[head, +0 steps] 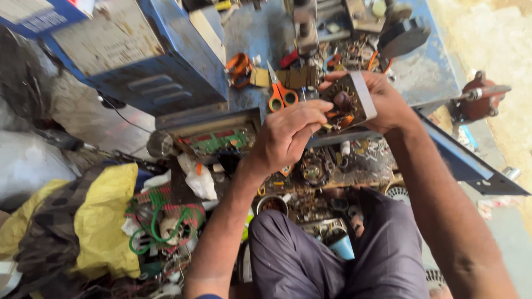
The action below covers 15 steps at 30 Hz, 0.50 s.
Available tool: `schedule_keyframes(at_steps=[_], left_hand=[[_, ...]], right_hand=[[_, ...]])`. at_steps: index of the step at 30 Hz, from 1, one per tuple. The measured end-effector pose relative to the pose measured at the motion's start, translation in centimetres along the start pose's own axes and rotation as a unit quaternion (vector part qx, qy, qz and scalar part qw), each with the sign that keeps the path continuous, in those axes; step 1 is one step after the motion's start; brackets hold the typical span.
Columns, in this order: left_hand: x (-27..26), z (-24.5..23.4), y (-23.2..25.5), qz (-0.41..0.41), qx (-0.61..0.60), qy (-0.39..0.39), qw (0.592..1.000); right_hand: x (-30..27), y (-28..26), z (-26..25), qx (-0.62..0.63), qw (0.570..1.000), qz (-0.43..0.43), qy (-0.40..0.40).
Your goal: The person sits on the floor at a cluttered workbench and repairs a small electric motor component. They use a screwdriver to pry and adjust parts inside the motor's laminated core, cut a piece of insulating material with scissors, and fit the cut piece into the motor assembly by hand.
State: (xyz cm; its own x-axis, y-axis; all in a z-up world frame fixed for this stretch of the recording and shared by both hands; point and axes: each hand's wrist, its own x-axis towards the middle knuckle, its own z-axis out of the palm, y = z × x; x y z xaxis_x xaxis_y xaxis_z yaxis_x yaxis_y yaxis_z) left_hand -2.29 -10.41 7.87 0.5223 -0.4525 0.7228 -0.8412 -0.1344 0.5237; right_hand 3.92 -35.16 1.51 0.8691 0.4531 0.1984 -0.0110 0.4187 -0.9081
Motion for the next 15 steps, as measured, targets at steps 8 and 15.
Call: schedule_keyframes(at_steps=[8,15], left_hand=[[0.0,0.2,-1.3,0.012,-0.029,-0.091,0.995],[0.7,-1.6,0.8,0.093,0.018,-0.165,0.982]], right_hand=[[-1.6,-2.1,0.5,0.000,0.996,0.085,-0.030],[-2.8,-2.9,1.4,-0.087,0.990,0.010,-0.108]])
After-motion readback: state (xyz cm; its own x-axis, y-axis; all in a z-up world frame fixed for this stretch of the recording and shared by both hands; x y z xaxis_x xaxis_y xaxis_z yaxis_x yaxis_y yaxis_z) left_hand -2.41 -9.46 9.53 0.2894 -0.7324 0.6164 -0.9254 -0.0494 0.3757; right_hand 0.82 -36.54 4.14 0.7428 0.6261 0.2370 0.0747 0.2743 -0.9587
